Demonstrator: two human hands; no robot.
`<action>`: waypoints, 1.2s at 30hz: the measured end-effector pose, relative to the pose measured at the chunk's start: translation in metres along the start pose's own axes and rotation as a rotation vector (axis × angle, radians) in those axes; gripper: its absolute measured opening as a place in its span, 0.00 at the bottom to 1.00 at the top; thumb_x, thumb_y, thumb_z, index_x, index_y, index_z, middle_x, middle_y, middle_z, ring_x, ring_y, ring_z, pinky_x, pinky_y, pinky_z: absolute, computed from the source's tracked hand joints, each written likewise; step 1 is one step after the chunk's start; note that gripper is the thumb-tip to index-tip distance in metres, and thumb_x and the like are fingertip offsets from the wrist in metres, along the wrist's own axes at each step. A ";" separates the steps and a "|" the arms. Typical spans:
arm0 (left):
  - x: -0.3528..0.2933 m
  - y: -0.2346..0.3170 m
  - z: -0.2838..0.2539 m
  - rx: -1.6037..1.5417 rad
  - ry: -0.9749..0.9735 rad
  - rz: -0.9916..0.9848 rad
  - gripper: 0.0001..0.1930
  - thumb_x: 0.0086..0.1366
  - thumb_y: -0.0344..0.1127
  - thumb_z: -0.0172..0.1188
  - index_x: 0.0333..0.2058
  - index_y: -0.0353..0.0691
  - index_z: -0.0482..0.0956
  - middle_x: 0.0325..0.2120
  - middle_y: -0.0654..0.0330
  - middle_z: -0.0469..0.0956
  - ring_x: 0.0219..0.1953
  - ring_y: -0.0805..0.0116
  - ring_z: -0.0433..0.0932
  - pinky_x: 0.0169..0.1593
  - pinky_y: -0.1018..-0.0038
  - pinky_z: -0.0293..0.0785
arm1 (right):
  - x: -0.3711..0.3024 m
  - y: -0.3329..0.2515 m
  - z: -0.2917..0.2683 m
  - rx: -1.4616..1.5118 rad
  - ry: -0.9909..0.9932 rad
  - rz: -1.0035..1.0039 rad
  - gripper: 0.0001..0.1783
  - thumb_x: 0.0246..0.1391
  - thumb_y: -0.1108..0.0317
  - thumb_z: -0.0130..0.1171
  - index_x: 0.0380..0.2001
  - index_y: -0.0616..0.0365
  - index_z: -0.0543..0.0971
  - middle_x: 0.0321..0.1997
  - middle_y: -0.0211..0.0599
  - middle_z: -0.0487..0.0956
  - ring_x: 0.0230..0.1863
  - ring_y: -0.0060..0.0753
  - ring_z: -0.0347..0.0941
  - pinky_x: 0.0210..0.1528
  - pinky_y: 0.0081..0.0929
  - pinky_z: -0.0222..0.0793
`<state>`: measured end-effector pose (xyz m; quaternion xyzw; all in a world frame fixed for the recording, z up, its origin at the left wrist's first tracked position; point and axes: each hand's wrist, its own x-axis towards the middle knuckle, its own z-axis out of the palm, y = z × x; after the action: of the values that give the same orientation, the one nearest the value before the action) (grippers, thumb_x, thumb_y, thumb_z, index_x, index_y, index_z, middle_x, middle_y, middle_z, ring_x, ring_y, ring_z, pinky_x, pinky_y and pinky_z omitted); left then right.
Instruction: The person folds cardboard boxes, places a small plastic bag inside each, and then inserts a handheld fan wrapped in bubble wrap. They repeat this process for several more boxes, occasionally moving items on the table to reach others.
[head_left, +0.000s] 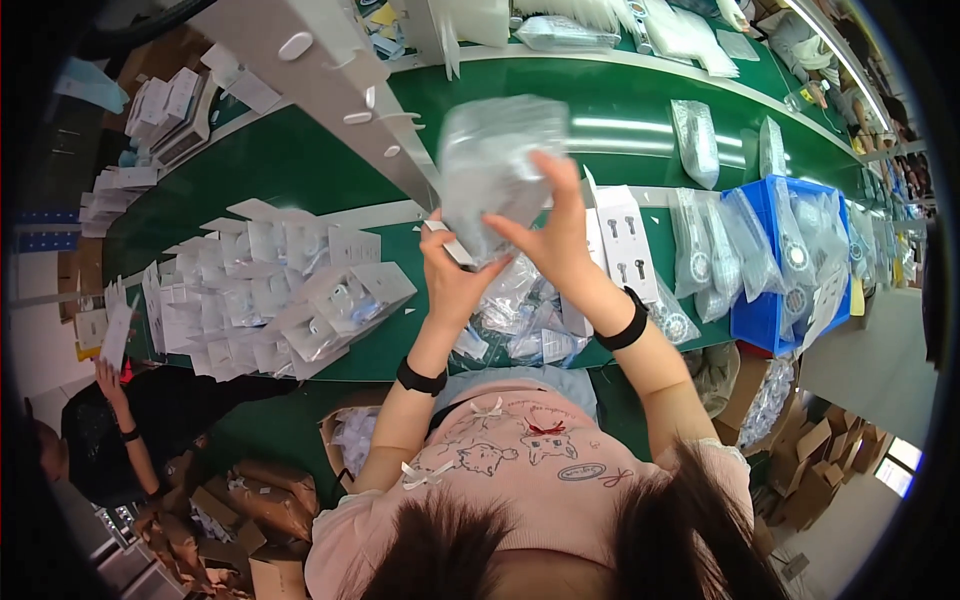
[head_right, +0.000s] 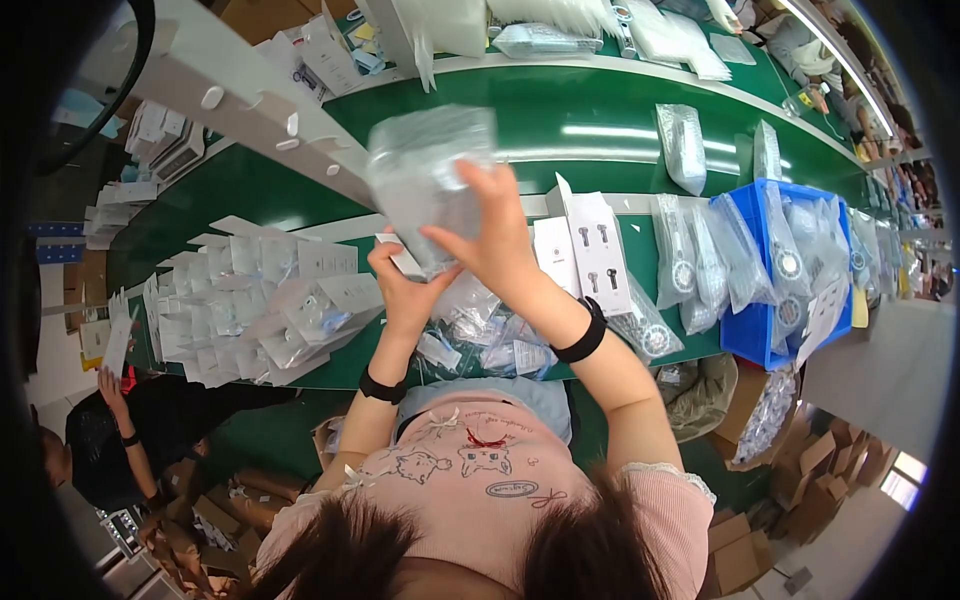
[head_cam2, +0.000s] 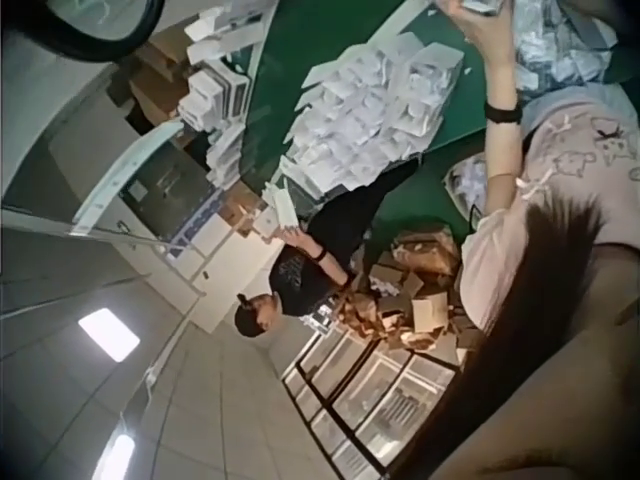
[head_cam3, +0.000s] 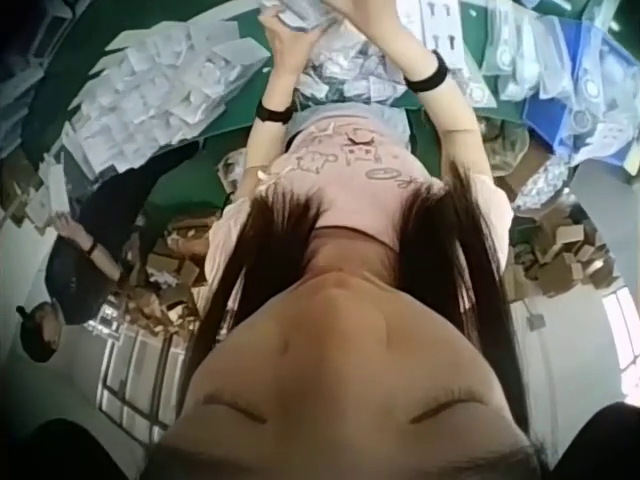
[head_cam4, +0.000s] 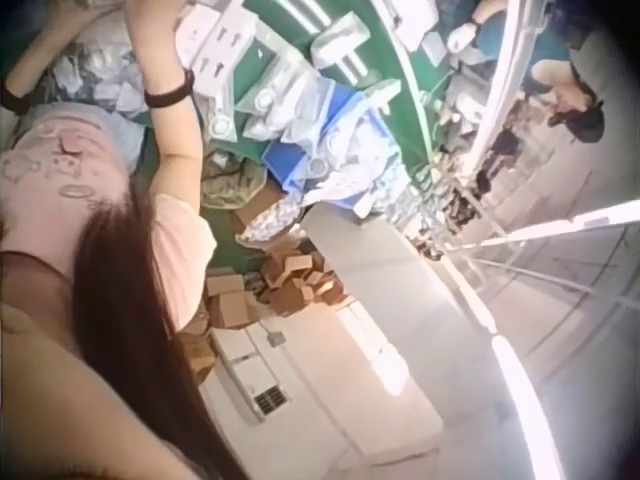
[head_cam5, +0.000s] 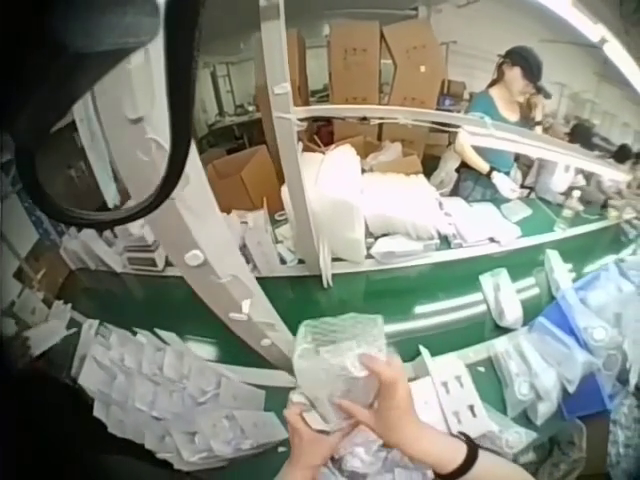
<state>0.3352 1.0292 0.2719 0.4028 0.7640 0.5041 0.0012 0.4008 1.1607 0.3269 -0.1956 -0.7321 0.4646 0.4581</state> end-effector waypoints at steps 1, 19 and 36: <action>-0.001 0.000 -0.003 0.070 0.023 0.071 0.38 0.34 0.39 0.73 0.38 0.41 0.52 0.46 0.41 0.60 0.46 0.46 0.65 0.47 0.62 0.63 | 0.003 -0.015 -0.002 -0.214 -0.122 -0.114 0.30 0.40 0.68 0.61 0.48 0.52 0.61 0.48 0.43 0.64 0.55 0.41 0.56 0.53 0.32 0.58; -0.032 -0.011 -0.056 -0.072 0.014 -0.094 0.30 0.40 0.29 0.68 0.42 0.37 0.63 0.49 0.50 0.58 0.48 0.58 0.63 0.48 0.66 0.62 | -0.077 0.124 0.001 -1.217 -0.936 -0.195 0.11 0.38 0.74 0.50 0.30 0.57 0.75 0.37 0.41 0.71 0.44 0.42 0.66 0.40 0.35 0.66; 0.001 -0.008 -0.070 0.167 -0.120 -0.190 0.08 0.41 0.24 0.60 0.23 0.31 0.71 0.32 0.50 0.69 0.34 0.51 0.71 0.38 0.66 0.67 | -0.035 -0.046 -0.004 -0.303 -0.509 -0.437 0.19 0.34 0.81 0.51 0.36 0.57 0.74 0.30 0.35 0.72 0.29 0.37 0.69 0.31 0.28 0.67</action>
<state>0.3009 0.9748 0.3002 0.3568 0.8364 0.4116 0.0610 0.4287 1.1150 0.3500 0.0213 -0.9077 0.2758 0.3155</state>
